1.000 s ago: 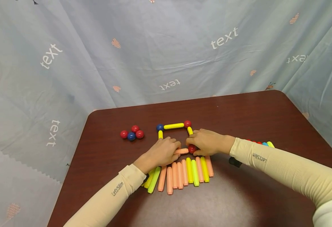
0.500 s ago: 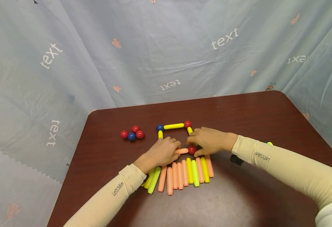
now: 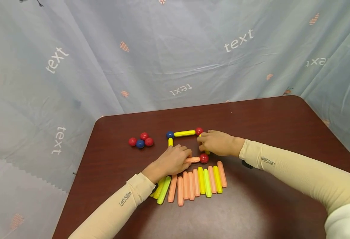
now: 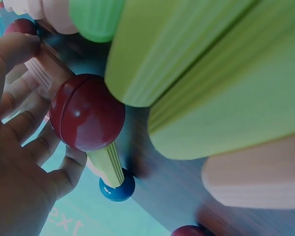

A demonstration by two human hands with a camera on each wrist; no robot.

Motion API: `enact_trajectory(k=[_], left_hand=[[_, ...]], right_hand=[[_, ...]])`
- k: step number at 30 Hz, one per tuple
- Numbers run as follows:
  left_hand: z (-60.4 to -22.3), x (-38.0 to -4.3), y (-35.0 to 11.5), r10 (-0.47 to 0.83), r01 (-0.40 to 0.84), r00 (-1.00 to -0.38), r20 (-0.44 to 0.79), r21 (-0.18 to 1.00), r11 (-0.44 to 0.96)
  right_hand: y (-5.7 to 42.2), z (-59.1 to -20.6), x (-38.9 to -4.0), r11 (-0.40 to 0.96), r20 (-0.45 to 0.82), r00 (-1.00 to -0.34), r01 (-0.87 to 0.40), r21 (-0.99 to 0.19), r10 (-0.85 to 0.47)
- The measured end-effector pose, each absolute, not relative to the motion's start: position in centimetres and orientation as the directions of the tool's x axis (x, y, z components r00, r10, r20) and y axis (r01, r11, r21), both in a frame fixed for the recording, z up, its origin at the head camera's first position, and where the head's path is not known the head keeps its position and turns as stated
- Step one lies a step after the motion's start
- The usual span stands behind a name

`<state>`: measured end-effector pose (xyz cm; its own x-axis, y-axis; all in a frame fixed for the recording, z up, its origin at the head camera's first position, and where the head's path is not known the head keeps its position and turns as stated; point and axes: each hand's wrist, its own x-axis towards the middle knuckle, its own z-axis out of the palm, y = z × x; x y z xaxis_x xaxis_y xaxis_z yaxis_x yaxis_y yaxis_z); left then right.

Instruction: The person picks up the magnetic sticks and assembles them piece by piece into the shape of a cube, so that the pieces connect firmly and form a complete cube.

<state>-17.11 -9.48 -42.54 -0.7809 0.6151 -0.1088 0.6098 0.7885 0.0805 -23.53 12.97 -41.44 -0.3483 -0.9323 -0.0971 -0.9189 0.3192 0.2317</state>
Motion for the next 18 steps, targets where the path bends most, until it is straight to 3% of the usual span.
enact_trajectory(k=[6,18], left_hand=[[-42.53,-17.24,-9.57,0.612,0.607,-0.783,-0.113,0.079,0.791],[-42.52,-17.18,-9.49,0.604,0.596,-0.787,-0.126,0.102,0.797]], right_hand=[[12.54,-41.41,-24.03,0.27,-0.091,-0.31,-0.913,0.304,-0.946],[12.25,-41.33,-23.98,0.293,-0.078,-0.319,-0.926,0.239,-0.945]])
